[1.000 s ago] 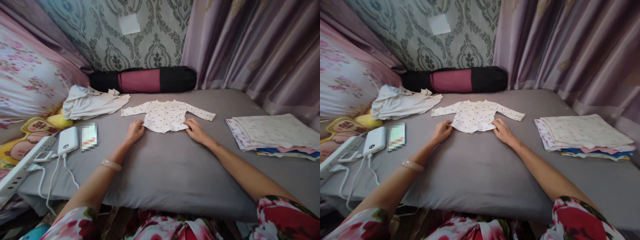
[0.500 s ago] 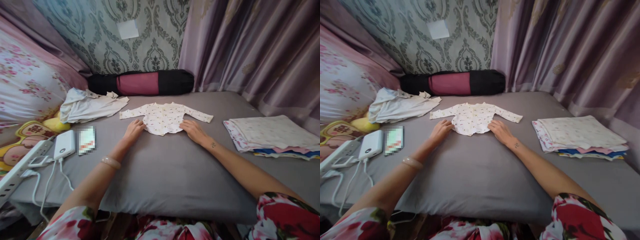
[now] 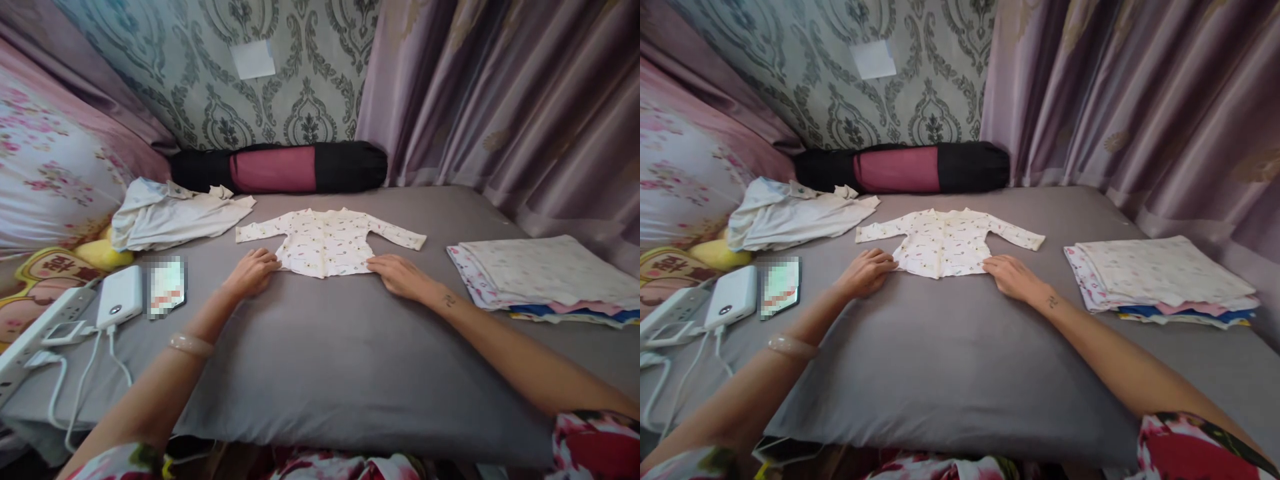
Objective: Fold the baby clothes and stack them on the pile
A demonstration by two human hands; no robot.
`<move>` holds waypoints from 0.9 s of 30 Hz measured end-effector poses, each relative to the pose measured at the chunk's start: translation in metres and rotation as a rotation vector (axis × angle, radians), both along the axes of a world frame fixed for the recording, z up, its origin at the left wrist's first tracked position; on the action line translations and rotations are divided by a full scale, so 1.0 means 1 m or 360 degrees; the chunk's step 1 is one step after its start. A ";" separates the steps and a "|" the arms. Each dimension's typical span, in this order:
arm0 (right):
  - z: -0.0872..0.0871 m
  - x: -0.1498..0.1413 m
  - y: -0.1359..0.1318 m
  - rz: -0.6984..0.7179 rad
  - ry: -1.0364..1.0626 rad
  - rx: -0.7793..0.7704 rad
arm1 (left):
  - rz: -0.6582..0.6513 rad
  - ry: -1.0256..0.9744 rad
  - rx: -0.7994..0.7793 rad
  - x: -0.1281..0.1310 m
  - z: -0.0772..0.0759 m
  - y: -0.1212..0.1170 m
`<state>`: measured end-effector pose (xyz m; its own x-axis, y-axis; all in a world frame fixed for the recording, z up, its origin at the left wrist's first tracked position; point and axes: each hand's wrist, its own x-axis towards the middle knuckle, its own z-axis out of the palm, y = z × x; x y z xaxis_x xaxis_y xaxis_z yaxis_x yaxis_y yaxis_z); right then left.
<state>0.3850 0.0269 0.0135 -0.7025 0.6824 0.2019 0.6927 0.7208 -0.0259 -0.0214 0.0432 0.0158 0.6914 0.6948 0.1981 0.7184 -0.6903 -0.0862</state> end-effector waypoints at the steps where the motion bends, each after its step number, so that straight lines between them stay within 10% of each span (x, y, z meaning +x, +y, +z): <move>1: 0.004 -0.003 -0.001 -0.0027 0.0009 -0.0034 | 0.0032 -0.0030 -0.0028 -0.001 0.001 0.001; 13: -0.028 -0.111 0.009 -0.0334 0.0266 -0.0383 | 0.0372 -0.0356 -0.0252 0.090 -0.037 0.012; 27: -0.040 -0.104 0.010 -0.0217 0.0780 -0.0242 | 0.0214 -0.0500 -0.0220 0.090 -0.038 -0.002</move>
